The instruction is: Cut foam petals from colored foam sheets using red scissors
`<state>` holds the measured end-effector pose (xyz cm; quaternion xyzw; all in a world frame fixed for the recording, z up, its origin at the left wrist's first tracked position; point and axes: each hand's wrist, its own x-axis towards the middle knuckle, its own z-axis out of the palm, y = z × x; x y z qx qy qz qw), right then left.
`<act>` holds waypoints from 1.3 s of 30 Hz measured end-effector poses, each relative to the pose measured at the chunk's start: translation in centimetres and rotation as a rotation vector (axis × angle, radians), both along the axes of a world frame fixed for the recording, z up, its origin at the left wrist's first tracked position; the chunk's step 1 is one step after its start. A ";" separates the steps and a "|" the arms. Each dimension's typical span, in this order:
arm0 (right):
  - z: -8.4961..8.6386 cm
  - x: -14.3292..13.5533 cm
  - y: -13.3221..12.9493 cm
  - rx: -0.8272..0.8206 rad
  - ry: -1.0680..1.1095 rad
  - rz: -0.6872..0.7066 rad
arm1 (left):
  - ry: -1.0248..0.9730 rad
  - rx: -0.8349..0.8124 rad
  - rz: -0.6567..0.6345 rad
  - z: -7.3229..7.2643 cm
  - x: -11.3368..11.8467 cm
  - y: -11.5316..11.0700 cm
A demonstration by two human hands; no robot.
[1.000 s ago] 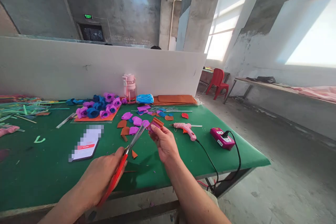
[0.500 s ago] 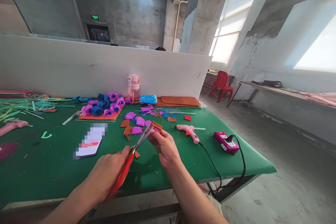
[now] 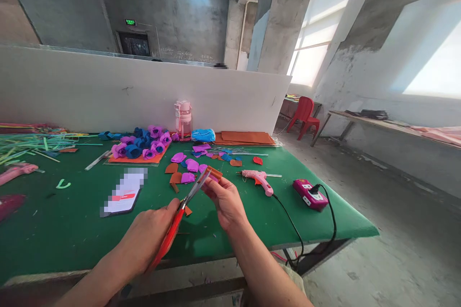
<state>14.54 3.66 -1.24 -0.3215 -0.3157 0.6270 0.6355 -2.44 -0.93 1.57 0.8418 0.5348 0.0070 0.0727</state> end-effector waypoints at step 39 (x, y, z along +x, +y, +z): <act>0.3 0.9 -0.2 -0.038 -0.019 -0.025 | -0.096 0.032 -0.034 -2.5 -0.1 0.4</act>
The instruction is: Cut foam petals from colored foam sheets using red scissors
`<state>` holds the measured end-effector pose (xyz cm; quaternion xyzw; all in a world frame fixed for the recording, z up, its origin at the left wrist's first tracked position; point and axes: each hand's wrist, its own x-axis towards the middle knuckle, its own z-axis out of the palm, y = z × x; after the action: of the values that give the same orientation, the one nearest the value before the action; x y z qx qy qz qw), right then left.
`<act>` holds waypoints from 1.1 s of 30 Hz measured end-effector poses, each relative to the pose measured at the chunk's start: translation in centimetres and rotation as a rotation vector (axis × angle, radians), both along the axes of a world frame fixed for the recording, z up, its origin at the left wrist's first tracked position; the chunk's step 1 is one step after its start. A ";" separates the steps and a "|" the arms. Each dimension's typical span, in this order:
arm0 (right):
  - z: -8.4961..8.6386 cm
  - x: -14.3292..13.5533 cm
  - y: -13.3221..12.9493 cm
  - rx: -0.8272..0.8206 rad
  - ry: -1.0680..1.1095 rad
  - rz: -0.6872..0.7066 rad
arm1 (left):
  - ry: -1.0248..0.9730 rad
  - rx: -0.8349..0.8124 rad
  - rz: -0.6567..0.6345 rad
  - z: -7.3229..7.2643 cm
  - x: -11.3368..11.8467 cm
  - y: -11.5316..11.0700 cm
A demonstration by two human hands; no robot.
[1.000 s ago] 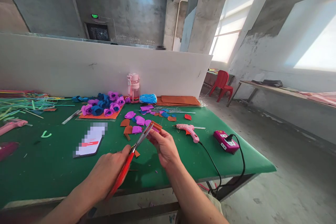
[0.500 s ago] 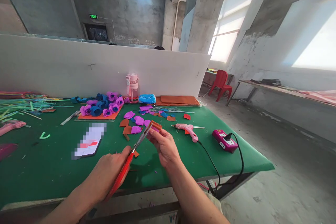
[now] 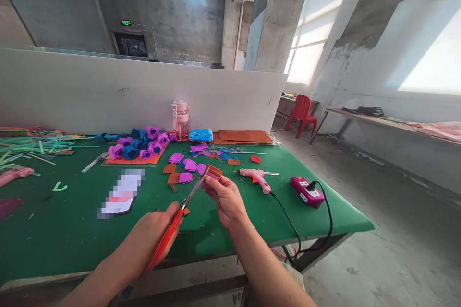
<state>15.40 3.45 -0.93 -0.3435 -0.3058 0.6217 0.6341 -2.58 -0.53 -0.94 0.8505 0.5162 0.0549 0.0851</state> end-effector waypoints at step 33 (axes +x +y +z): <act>0.3 0.3 -0.5 0.023 -0.315 0.169 | -0.567 -0.110 0.169 0.8 0.2 0.6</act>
<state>15.66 2.92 -0.68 -0.4024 -0.4362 0.6077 0.5277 -2.41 0.11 -0.18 0.7493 0.5430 0.2693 0.2668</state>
